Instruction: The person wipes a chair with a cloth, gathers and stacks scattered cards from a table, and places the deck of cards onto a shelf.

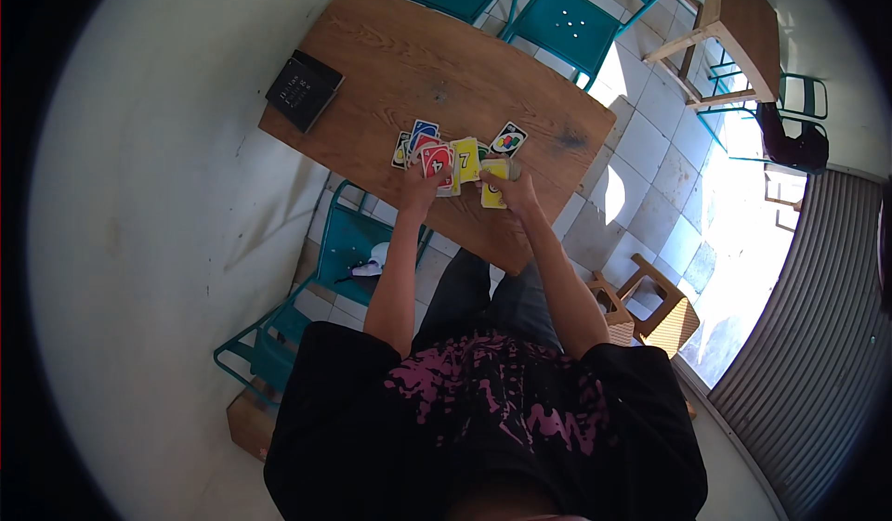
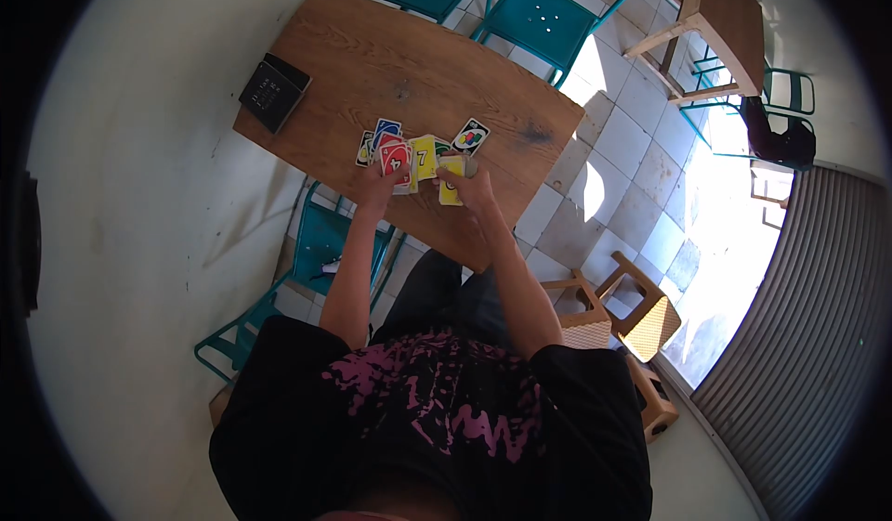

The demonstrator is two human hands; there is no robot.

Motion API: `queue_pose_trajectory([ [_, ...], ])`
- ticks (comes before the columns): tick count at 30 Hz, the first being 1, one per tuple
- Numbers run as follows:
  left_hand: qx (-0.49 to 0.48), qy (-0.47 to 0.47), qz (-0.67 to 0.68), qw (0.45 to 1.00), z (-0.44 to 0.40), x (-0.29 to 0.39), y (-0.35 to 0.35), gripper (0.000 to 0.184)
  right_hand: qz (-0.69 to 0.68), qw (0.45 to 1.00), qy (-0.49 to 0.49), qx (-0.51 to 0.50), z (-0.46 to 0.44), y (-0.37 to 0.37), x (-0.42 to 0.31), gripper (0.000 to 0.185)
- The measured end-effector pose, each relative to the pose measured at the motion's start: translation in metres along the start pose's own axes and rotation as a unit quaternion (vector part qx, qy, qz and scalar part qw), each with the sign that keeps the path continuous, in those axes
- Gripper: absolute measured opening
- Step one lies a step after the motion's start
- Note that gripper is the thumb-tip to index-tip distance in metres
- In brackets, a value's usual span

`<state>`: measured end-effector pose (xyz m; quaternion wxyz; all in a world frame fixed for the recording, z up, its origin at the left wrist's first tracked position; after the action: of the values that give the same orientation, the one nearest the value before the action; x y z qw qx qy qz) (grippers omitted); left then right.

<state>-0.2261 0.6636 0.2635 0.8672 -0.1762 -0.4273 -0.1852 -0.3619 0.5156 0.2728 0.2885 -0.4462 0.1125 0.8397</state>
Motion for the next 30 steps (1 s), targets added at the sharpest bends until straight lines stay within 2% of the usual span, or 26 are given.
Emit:
queue_pose_trajectory([
  [1,-0.001,0.000,0.000,1.000,-0.001,-0.003,0.001,0.034,-0.012,1.000,-0.004,-0.004,0.000,0.000,0.002,0.039],
  [4,-0.047,0.069,0.146,0.986,-0.002,-0.019,-0.005,0.036,-0.049,0.999,-0.009,-0.018,-0.001,0.000,0.008,0.037],
  [6,-0.043,0.076,0.156,0.984,0.000,-0.021,-0.006,0.035,-0.067,0.997,-0.010,-0.025,-0.002,0.002,0.011,0.036],
  [9,-0.040,0.091,0.177,0.979,0.001,-0.023,-0.011,0.033,0.027,1.000,0.016,0.000,-0.004,0.010,0.010,0.039],
  [10,-0.036,0.080,0.099,0.991,0.001,-0.021,-0.011,0.035,0.027,1.000,0.016,0.000,-0.004,0.009,0.011,0.039],
  [12,-0.030,0.057,-0.058,0.996,0.002,-0.017,-0.010,0.038,0.116,0.989,0.070,0.060,-0.002,0.018,0.004,0.039],
  [14,-0.019,0.049,-0.079,0.995,0.004,-0.015,-0.012,0.038,0.160,0.978,0.099,0.088,-0.002,0.020,-0.001,0.039],
  [17,-0.004,0.035,-0.123,0.992,0.006,-0.013,-0.014,0.038,0.298,0.925,0.103,0.213,0.006,0.041,-0.006,0.047],
  [21,0.004,0.023,-0.054,0.998,0.006,-0.011,-0.010,0.037,0.251,0.927,0.070,0.270,0.011,0.062,0.001,0.046],
  [22,-0.017,0.024,-0.009,1.000,0.006,-0.013,-0.016,0.037,0.251,0.927,0.070,0.269,0.010,0.063,0.002,0.046],
  [24,-0.063,0.028,0.082,0.994,0.007,-0.018,-0.033,0.035,0.066,0.988,0.044,0.129,0.000,0.049,0.020,0.041],
  [25,-0.063,0.028,0.081,0.994,0.008,-0.022,-0.039,0.035,-0.030,0.998,0.030,0.055,-0.003,0.038,0.027,0.039],
  [27,-0.133,0.142,0.145,0.970,0.016,-0.047,-0.070,0.043,-0.051,0.998,0.006,0.039,0.003,0.027,0.024,0.041],
  [28,-0.132,0.141,0.145,0.970,0.018,-0.053,-0.082,0.043,-0.072,0.997,-0.018,0.022,0.007,0.019,0.024,0.042],
  [30,-0.121,-0.028,-0.035,0.992,0.017,-0.057,-0.095,0.051,-0.094,0.995,-0.043,0.006,0.013,0.012,0.029,0.044],
])
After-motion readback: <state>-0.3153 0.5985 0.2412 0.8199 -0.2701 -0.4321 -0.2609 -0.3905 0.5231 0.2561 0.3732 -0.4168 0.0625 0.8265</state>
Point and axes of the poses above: each hand's wrist, its own z-axis away from the middle knuckle, its own y-axis out of the back of the hand, x = y × z, the point moved 8 cm from there along -z, towards the middle knuckle, and after that the axes turned 14 degrees about z, right-handed, at the moved point
